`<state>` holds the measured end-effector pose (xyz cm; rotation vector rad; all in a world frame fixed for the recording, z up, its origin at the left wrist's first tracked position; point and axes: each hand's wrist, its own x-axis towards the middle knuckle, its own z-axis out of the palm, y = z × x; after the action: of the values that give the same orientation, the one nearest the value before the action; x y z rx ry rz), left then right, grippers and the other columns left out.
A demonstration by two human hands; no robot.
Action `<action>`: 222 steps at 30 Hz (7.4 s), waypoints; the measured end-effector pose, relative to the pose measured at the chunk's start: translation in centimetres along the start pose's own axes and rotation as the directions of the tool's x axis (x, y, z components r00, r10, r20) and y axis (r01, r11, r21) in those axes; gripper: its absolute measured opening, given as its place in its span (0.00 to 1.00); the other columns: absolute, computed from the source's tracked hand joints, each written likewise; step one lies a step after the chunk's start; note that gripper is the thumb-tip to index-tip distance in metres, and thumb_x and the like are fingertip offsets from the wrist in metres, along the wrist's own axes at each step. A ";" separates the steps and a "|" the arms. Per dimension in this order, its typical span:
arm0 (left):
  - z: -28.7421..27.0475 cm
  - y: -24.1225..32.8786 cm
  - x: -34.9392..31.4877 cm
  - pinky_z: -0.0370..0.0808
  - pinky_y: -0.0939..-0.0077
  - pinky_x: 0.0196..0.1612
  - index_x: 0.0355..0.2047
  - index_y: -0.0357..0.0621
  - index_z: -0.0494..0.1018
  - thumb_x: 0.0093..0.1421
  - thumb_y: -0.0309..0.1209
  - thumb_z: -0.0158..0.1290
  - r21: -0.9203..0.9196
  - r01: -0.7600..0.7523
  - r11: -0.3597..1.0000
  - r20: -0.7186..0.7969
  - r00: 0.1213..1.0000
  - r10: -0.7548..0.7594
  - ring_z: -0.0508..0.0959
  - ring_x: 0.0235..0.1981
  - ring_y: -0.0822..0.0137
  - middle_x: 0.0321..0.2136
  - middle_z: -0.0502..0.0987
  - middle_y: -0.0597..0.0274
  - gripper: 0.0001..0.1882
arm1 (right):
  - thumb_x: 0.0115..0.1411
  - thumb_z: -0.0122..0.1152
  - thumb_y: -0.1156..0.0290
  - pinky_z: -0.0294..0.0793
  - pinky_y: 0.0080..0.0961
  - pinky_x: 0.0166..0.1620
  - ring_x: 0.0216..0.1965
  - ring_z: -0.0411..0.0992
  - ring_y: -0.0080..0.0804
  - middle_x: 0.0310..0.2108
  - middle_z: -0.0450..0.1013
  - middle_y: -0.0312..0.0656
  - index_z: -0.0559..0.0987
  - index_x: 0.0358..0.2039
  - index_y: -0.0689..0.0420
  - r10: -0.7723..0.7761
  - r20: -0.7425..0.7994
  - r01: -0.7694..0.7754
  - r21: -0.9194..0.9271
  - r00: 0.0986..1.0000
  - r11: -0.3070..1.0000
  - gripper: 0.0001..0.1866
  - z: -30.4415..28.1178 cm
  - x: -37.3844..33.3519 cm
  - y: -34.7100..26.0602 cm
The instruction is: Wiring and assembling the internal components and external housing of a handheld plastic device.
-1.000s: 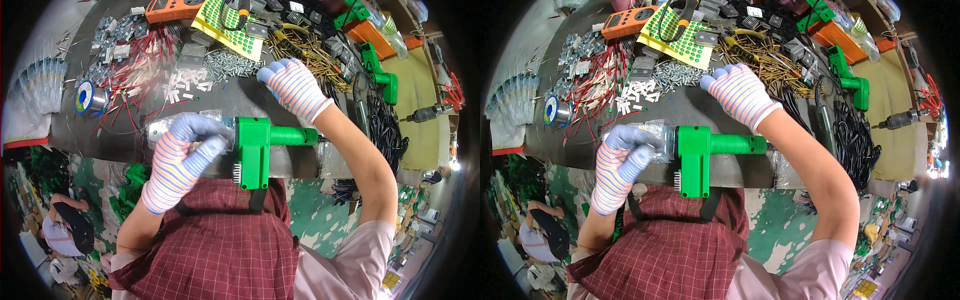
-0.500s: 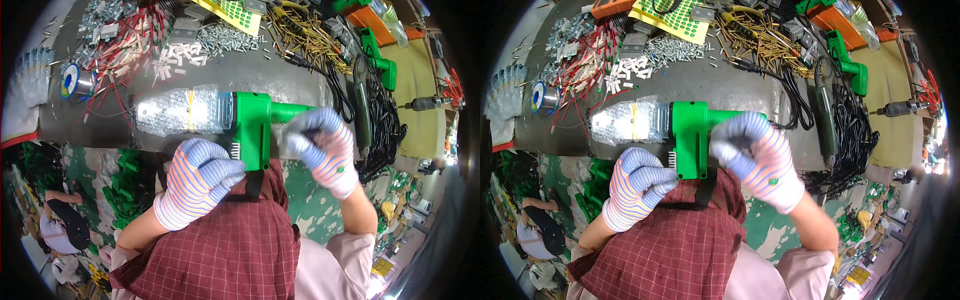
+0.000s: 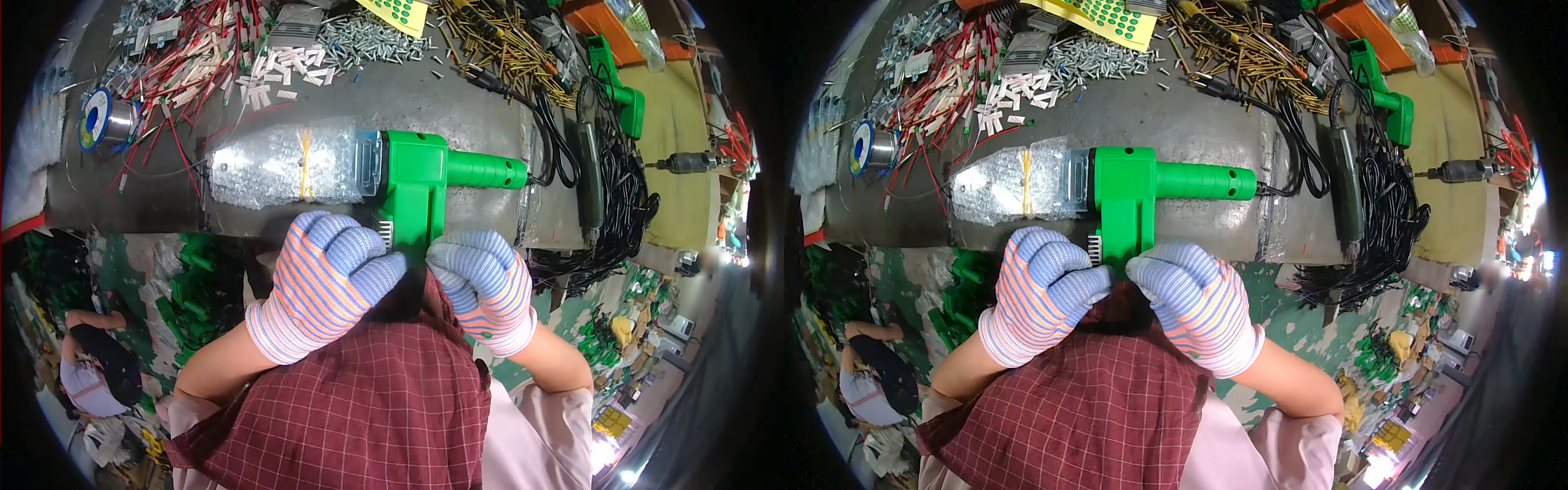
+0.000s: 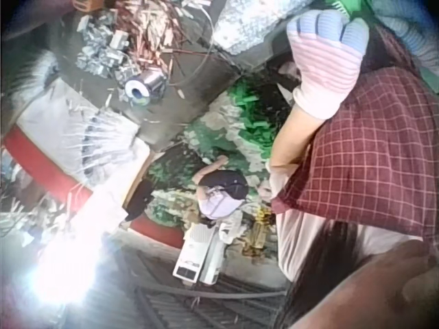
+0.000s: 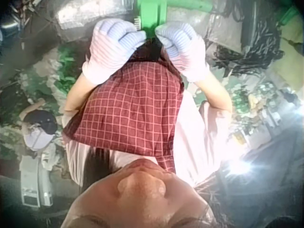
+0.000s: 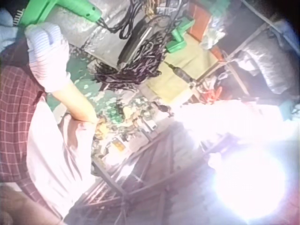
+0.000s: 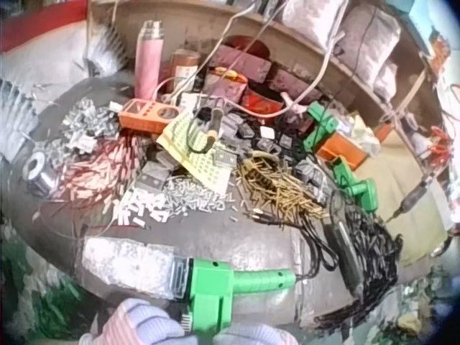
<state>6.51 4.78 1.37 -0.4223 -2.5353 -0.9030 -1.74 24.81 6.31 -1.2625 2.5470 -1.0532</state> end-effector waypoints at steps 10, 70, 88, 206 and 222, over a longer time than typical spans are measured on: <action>0.3 -1.0 0.2 0.70 0.61 0.39 0.38 0.55 0.78 0.41 0.36 0.67 -0.035 -0.023 0.999 -0.042 0.999 0.022 0.72 0.34 0.60 0.31 0.70 0.66 0.20 | 0.56 0.69 0.75 0.78 0.25 0.42 0.36 0.76 0.24 0.35 0.80 0.42 0.80 0.35 0.64 0.536 0.112 -0.463 0.667 0.837 0.584 0.09 -3.5 3.3 0.0; -0.7 -4.6 15.9 0.75 0.77 0.40 0.41 0.36 0.78 0.61 0.24 0.54 -0.304 0.533 0.790 0.537 0.781 -0.320 0.78 0.35 0.73 0.33 0.80 0.62 0.09 | 0.43 0.77 0.74 0.74 0.33 0.38 0.33 0.76 0.38 0.29 0.78 0.39 0.81 0.31 0.55 0.180 -0.388 -0.100 0.218 0.904 0.971 0.15 -3.0 -0.8 8.0; 5.2 -0.9 17.6 0.77 0.62 0.47 0.54 0.47 0.73 0.53 0.30 0.52 0.158 -0.503 0.850 0.450 0.803 0.391 0.79 0.38 0.59 0.33 0.78 0.62 0.25 | 0.43 0.74 0.60 0.62 0.51 0.58 0.48 0.70 0.46 0.39 0.75 0.36 0.82 0.30 0.47 0.062 -0.551 -0.130 -0.085 0.832 0.988 0.14 -0.7 -0.3 9.8; 2.8 -2.9 15.9 0.73 0.61 0.40 0.36 0.42 0.74 0.56 0.33 0.58 -0.146 -0.055 0.988 0.583 0.802 0.131 0.77 0.34 0.50 0.30 0.75 0.53 0.10 | 0.59 0.64 0.79 0.79 0.22 0.36 0.33 0.79 0.28 0.34 0.79 0.45 0.74 0.43 0.62 0.789 -0.033 -0.010 0.999 0.614 0.049 0.12 4.8 -0.4 3.3; 2.9 -2.3 14.6 0.71 0.57 0.46 0.32 0.40 0.74 0.53 0.34 0.60 0.096 -0.240 0.966 0.244 0.947 0.211 0.75 0.36 0.50 0.32 0.75 0.53 0.11 | 0.52 0.66 0.69 0.74 0.40 0.41 0.37 0.75 0.48 0.35 0.76 0.47 0.80 0.43 0.59 0.133 -0.591 -0.308 -0.206 0.795 0.929 0.17 -7.2 -3.8 12.1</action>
<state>-7.88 7.07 5.08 -0.8023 -2.6615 -0.6368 -10.00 36.42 3.39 -0.7171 3.3096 -1.1680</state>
